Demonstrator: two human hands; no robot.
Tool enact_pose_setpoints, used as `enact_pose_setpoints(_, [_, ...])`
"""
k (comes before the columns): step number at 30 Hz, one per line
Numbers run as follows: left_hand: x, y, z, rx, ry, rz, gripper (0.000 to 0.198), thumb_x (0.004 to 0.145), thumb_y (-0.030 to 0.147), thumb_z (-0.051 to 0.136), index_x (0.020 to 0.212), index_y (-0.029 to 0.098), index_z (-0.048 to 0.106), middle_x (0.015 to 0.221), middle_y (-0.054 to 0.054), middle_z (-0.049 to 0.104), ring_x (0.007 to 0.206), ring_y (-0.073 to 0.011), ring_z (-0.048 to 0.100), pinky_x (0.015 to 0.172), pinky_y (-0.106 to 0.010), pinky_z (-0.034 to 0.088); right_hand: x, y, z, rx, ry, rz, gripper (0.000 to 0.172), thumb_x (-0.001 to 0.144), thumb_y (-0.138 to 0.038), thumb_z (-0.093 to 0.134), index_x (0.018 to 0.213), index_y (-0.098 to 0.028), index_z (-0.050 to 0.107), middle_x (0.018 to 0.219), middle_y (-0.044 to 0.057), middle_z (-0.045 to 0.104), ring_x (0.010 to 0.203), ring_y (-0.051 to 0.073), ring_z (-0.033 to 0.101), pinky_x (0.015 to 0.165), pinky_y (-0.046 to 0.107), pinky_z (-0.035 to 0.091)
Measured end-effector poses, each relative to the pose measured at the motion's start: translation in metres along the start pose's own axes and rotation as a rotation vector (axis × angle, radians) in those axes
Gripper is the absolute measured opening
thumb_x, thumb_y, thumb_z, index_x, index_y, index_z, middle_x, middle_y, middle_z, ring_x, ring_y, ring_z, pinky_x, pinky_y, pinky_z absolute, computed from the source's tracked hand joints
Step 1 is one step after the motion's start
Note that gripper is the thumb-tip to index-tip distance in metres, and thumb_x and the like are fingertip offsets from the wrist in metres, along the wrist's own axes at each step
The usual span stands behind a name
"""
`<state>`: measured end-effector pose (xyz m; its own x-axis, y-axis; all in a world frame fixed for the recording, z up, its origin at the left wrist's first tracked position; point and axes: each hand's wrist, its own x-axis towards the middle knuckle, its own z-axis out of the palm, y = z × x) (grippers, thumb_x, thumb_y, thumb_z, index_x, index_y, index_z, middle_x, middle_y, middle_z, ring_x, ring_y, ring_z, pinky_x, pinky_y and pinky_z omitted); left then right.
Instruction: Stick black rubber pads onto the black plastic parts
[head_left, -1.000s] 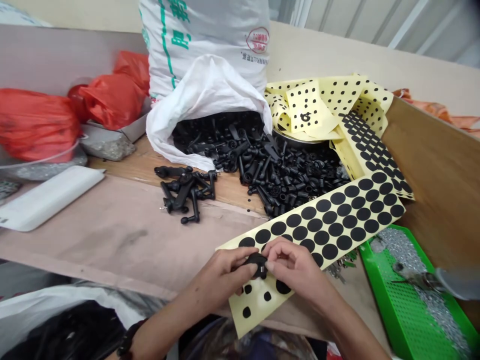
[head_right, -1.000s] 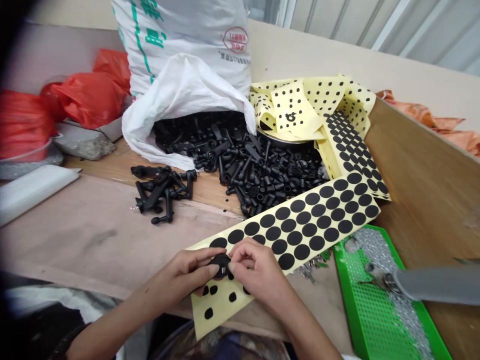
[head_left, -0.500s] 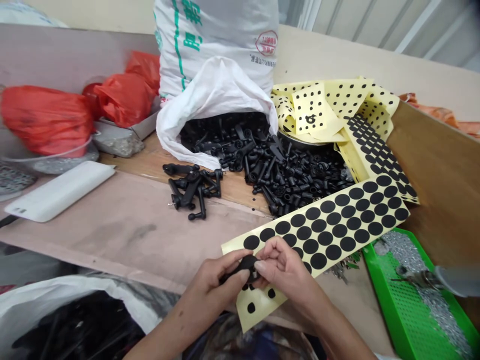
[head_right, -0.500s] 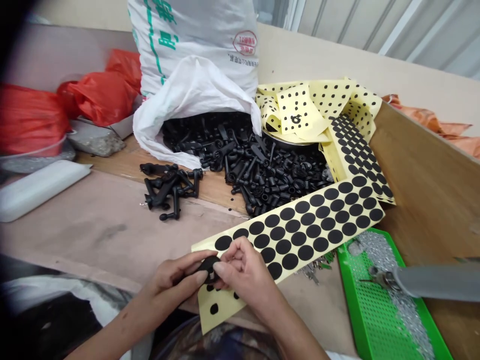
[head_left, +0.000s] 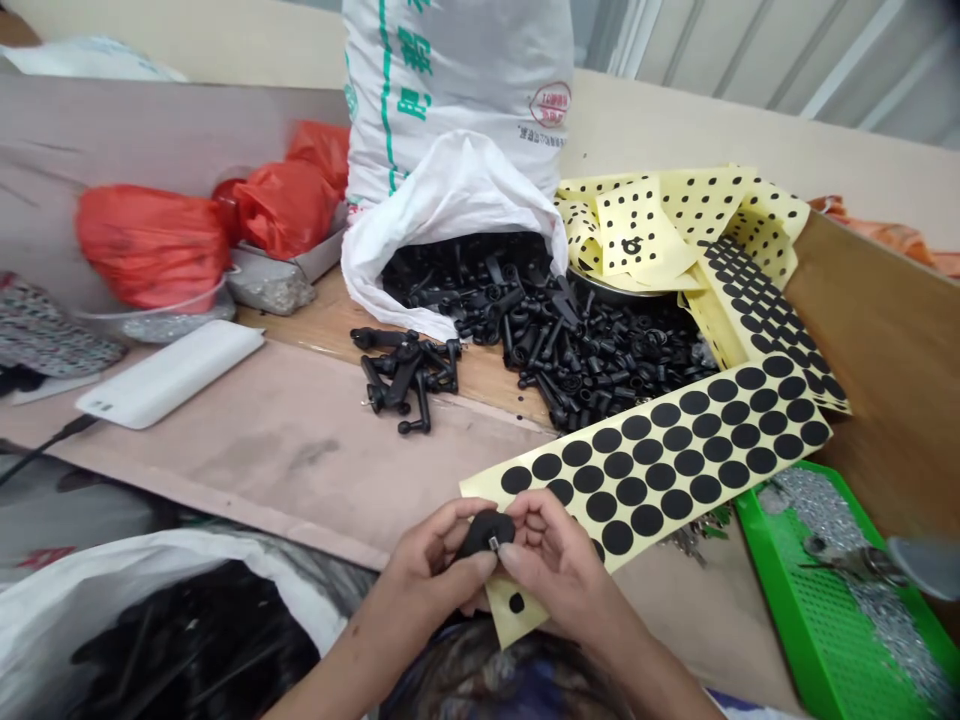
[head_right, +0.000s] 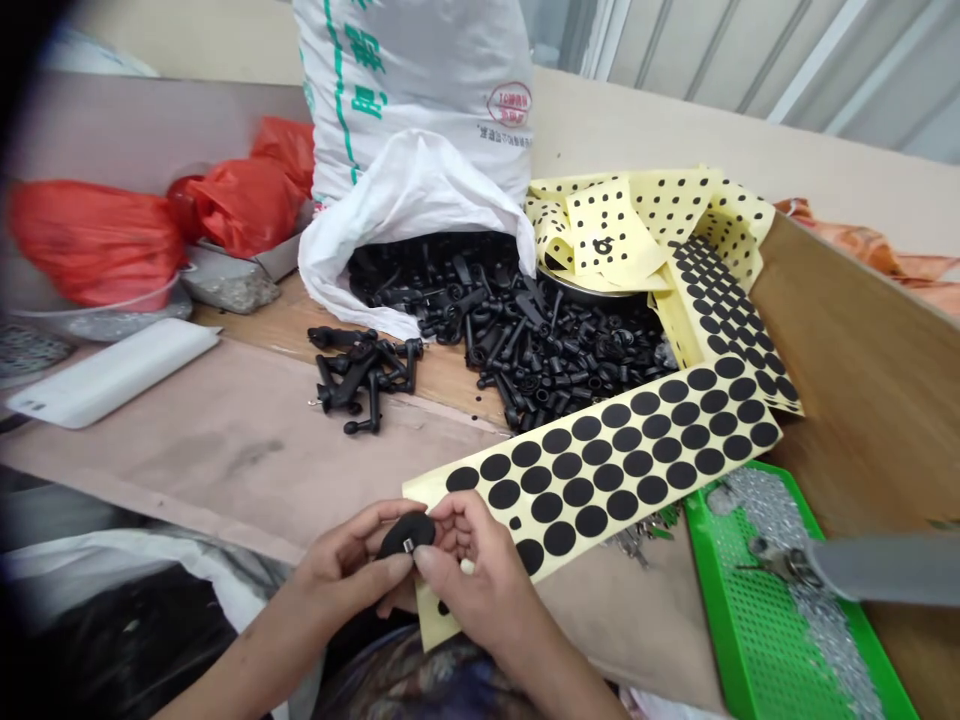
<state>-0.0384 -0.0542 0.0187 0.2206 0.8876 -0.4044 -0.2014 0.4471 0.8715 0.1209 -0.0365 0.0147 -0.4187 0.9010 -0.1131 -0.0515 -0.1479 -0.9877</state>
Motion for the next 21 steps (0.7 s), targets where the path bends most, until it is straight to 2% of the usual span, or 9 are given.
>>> enact_pose_setpoints(4, [-0.004,-0.001,-0.001,0.005,-0.031,0.042,0.041,0.073,0.034,0.069,0.110,0.021,0.055,0.090,-0.002,0.065,0.080,-0.0166,0.058,0.071,-0.026,0.049,-0.003,-0.011,0.002,-0.148,0.034,-0.046,0.016,0.081,-0.028,0.056,0.095,-0.021,0.051,0.081,0.000,0.052,0.074,0.014,0.050,0.069,0.026,0.042])
enact_pose_setpoints(8, [-0.007,0.004,-0.004,-0.065,-0.105,0.015,0.032,0.080,0.039,0.063,0.106,0.020,0.059,0.085,-0.002,0.067,0.074,-0.0164,0.061,0.072,-0.027,0.049,-0.005,-0.019,-0.001,-0.339,-0.018,-0.113,0.019,0.082,-0.017,0.052,0.099,-0.021,0.057,0.084,0.000,0.056,0.077,0.014,0.052,0.071,0.025,0.042])
enact_pose_setpoints(11, [-0.006,0.006,-0.006,-0.105,-0.135,-0.033,0.032,0.080,0.039,0.064,0.106,0.020,0.061,0.085,-0.002,0.068,0.073,-0.0157,0.063,0.072,-0.027,0.050,-0.007,-0.017,-0.004,-0.339,-0.014,-0.132,0.020,0.083,-0.017,0.053,0.102,-0.022,0.057,0.087,0.001,0.059,0.078,0.015,0.055,0.073,0.025,0.044])
enact_pose_setpoints(13, [-0.005,0.004,-0.005,-0.171,-0.085,-0.060,0.033,0.080,0.039,0.064,0.107,0.021,0.060,0.085,-0.002,0.069,0.072,-0.0162,0.065,0.071,-0.026,0.050,-0.008,-0.016,-0.005,-0.313,0.041,-0.154,0.015,0.085,-0.019,0.053,0.099,-0.021,0.056,0.087,0.001,0.059,0.078,0.015,0.056,0.073,0.026,0.046])
enact_pose_setpoints(15, [-0.005,0.002,-0.002,-0.238,-0.028,-0.060,0.035,0.079,0.039,0.065,0.108,0.021,0.059,0.086,-0.003,0.070,0.075,-0.0174,0.066,0.071,-0.026,0.050,-0.009,-0.015,-0.006,-0.346,0.105,-0.250,0.009,0.087,-0.019,0.051,0.093,-0.020,0.057,0.088,0.003,0.058,0.079,0.015,0.057,0.073,0.027,0.045])
enact_pose_setpoints(18, [-0.007,0.000,0.006,-0.314,0.020,-0.018,0.038,0.075,0.036,0.070,0.108,0.021,0.059,0.084,-0.003,0.071,0.074,-0.0161,0.066,0.067,-0.023,0.050,-0.012,-0.016,-0.006,-0.432,0.149,-0.410,0.013,0.090,-0.015,0.047,0.092,-0.020,0.059,0.089,0.003,0.057,0.084,0.015,0.057,0.074,0.027,0.044])
enact_pose_setpoints(21, [-0.009,0.002,0.016,-0.383,0.106,0.031,0.037,0.072,0.032,0.074,0.105,0.022,0.060,0.077,0.000,0.070,0.065,-0.0113,0.063,0.062,-0.019,0.049,-0.015,-0.016,-0.006,-0.452,0.141,-0.445,0.019,0.091,-0.012,0.045,0.099,-0.021,0.060,0.092,0.004,0.057,0.086,0.015,0.057,0.075,0.026,0.045])
